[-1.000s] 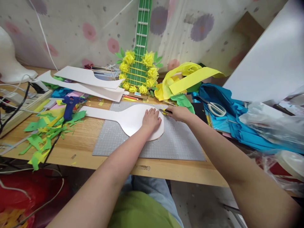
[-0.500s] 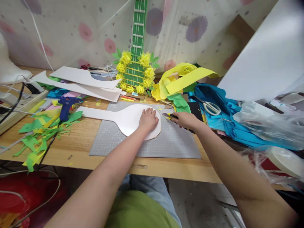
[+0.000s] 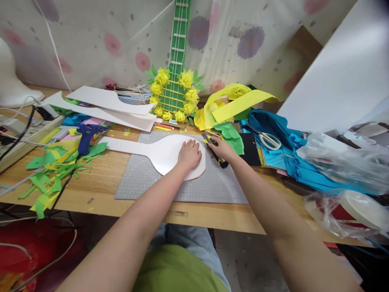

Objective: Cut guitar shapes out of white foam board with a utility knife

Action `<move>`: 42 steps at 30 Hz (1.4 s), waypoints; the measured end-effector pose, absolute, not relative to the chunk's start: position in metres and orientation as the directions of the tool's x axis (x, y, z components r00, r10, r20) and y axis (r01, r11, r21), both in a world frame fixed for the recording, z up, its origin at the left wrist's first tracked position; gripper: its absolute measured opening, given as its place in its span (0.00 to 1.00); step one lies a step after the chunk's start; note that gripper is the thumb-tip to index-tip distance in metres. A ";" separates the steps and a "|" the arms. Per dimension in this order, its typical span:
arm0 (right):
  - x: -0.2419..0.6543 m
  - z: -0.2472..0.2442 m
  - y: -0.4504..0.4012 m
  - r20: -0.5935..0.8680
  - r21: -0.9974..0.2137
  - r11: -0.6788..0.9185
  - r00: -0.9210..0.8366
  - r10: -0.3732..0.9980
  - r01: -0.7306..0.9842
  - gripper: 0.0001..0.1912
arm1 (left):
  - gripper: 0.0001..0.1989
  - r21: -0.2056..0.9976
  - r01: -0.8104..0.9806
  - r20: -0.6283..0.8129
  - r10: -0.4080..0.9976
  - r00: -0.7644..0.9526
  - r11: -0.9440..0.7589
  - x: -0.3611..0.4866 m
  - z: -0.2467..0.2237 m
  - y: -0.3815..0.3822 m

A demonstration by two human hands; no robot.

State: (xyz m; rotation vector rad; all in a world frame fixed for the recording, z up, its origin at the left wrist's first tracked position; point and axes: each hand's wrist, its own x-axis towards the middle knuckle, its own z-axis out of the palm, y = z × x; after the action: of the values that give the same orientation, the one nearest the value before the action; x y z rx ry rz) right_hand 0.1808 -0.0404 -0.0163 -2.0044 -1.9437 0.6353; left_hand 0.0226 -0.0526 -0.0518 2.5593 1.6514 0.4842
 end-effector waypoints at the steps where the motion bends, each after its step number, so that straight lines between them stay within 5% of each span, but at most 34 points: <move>1: 0.182 -0.016 -0.041 -0.104 -0.453 -0.070 0.025 0.994 0.889 0.22 | 0.21 0.214 0.879 0.231 0.897 0.377 -0.425 0.023 -0.052 -0.052; 5: 0.187 -0.011 -0.048 -0.066 -0.347 -0.134 0.119 0.991 0.928 0.25 | 0.22 0.231 0.888 0.208 0.912 0.353 -0.397 0.026 -0.053 -0.048; 9: 0.187 -0.008 -0.054 -0.069 -0.377 -0.131 0.114 0.991 0.917 0.24 | 0.22 0.280 0.890 0.172 0.931 0.323 -0.361 0.030 -0.051 -0.043; 17: 0.191 -0.004 -0.055 -0.040 -0.408 -0.151 0.147 0.988 0.900 0.23 | 0.24 0.581 0.667 0.231 0.880 0.414 -0.466 0.050 -0.031 -0.035; 21: 0.196 -0.002 -0.062 -0.073 -0.358 -0.223 0.211 0.975 0.907 0.24 | 0.25 0.517 0.734 0.234 0.898 0.373 -0.440 0.033 -0.028 -0.033; 27: 0.198 -0.015 -0.059 -0.112 -0.401 -0.247 0.221 0.969 0.882 0.25 | 0.31 0.310 0.945 0.085 0.993 0.085 -0.107 -0.025 -0.039 -0.022; 38: 0.189 -0.011 -0.056 0.042 -0.219 -0.197 0.211 0.976 0.956 0.25 | 0.25 0.389 0.776 0.482 0.827 0.289 -0.497 -0.044 -0.026 -0.045; 42: 0.197 -0.015 -0.047 0.046 -0.289 -0.106 0.124 0.991 0.952 0.26 | 0.25 0.363 0.753 0.588 0.762 0.272 -0.549 -0.044 -0.014 -0.052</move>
State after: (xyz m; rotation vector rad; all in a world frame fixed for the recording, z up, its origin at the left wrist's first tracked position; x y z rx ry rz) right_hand 0.1971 -0.0473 -0.0152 -2.1547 -1.9144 0.2318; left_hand -0.0437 -0.0520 -0.0140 2.4959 1.4865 1.1656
